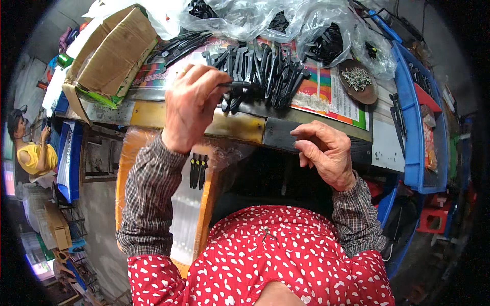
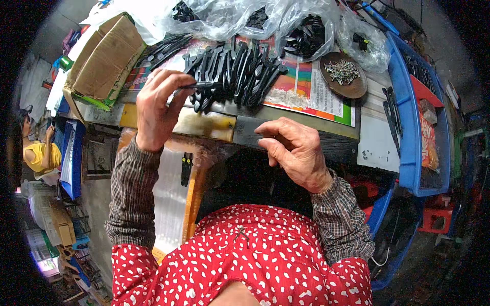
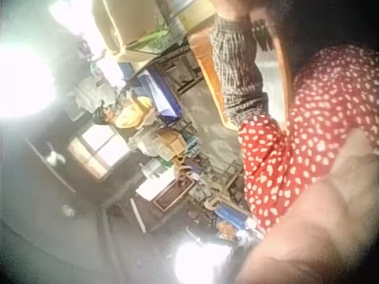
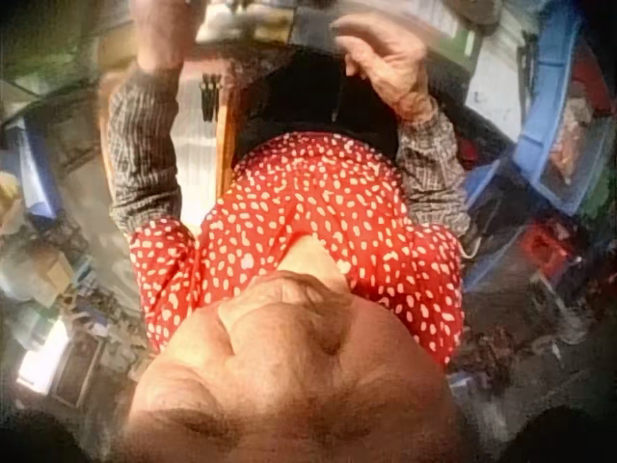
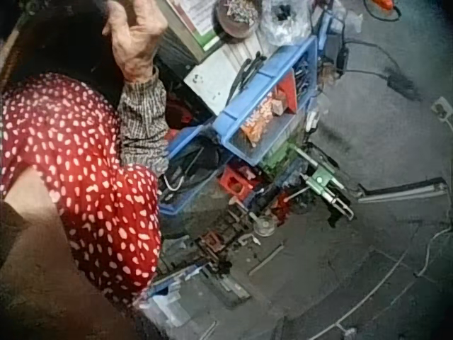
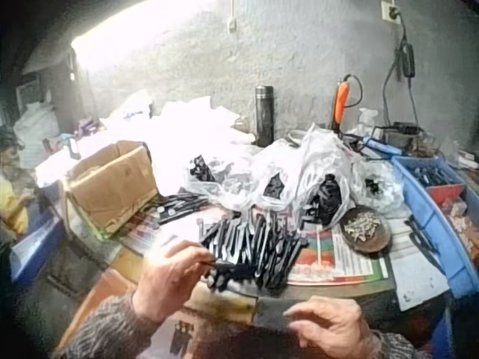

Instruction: The person assembles small black plastic components by hand at a workstation.

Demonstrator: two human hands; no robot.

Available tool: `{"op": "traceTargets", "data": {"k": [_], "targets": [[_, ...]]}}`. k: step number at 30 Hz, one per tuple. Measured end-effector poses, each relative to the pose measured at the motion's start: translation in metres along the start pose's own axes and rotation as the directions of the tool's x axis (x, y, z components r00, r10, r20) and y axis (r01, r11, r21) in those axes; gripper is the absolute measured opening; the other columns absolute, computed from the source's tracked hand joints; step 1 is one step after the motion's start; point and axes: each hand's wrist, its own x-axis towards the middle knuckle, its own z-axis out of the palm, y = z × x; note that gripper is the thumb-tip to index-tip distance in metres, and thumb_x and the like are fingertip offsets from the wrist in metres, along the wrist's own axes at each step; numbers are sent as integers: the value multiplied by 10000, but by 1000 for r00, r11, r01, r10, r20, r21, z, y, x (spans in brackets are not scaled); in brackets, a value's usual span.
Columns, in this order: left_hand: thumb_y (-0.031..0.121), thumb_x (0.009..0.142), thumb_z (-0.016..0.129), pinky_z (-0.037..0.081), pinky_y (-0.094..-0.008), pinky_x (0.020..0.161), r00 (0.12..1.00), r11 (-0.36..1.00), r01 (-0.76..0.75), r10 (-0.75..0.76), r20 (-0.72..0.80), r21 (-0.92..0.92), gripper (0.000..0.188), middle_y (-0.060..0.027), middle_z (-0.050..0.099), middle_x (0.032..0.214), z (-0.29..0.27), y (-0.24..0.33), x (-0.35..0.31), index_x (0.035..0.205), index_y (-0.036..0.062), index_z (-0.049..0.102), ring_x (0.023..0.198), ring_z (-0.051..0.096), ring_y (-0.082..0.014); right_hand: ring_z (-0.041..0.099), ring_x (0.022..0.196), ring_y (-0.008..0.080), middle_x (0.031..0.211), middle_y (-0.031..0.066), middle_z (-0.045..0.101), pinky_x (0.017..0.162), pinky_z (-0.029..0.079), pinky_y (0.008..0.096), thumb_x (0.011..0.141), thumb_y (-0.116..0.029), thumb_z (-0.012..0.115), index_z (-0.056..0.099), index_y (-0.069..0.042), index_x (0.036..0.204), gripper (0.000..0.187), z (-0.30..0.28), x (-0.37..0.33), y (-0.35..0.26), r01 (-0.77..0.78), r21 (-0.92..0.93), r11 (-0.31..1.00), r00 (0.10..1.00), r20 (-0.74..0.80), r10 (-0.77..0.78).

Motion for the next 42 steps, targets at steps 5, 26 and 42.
{"op": "traceTargets", "data": {"k": [5,26,42], "targets": [[51,771,713,486,-364,743,999,997,35,-36,9,75,159,-87,669,854,15,-12,24,922,65,661,817,613,-273,570,570,70,843,54,615,509,466,212,889,17,630,655,43,998,114,-4,0,5,44,-9,999,999,11,-44],[-83,779,584,521,-387,857,964,965,-258,254,79,46,264,-105,689,977,31,-27,30,999,49,643,995,642,-318,537,548,59,825,43,598,485,433,205,906,2,618,653,56,975,95,-5,-1,25,160,20,987,987,18,-160],[187,925,529,505,-461,847,704,713,682,-580,411,-162,275,-227,655,1047,243,24,-290,1139,47,629,938,632,-415,533,565,52,767,18,577,501,440,203,909,-1,623,653,44,973,83,-3,1,23,139,126,982,986,71,-149]]}}
